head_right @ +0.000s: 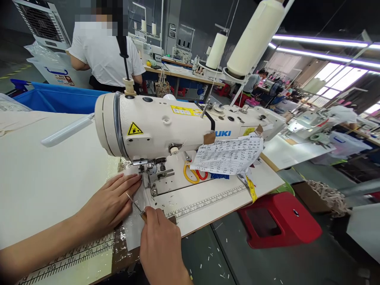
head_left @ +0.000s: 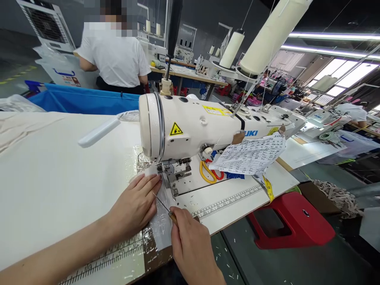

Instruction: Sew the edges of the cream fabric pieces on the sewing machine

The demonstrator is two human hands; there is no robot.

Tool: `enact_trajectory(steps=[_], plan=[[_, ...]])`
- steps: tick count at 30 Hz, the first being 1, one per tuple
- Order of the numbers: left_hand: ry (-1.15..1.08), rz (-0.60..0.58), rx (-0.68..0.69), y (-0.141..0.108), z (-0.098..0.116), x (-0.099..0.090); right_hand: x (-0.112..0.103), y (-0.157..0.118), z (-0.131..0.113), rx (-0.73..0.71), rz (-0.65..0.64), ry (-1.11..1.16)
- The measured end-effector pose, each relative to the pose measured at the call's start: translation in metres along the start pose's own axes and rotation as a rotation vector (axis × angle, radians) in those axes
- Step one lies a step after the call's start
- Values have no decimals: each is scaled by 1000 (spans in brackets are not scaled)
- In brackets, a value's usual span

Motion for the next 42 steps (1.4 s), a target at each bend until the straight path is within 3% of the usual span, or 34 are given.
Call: enact_trajectory(steps=[6, 13, 21, 27, 33, 42], plan=[[6, 9, -42, 6, -11, -2, -1, 14, -3, 28, -22, 51], [93, -2, -9, 11, -22, -6, 1, 13, -5, 89, 26, 302], [62, 13, -4, 3, 3, 0, -4, 1, -5, 86, 19, 296], [90, 3, 15, 1, 4, 3, -12, -11, 7, 71, 14, 310], [87, -16, 21, 5, 10, -9, -10, -22, 31, 199, 27, 417], [112, -66, 34, 3, 12, -12, -13, -21, 32, 240, 25, 482]])
Point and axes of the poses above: each hand's wrist, its own y-axis towards the middle knuckle, its own x-axis out of the palm, z = x × y, the point moved 3 cm from there along y, towards the middle knuckle, and after that the axes turned 3 degrees about -z, right-handed, at the moved point
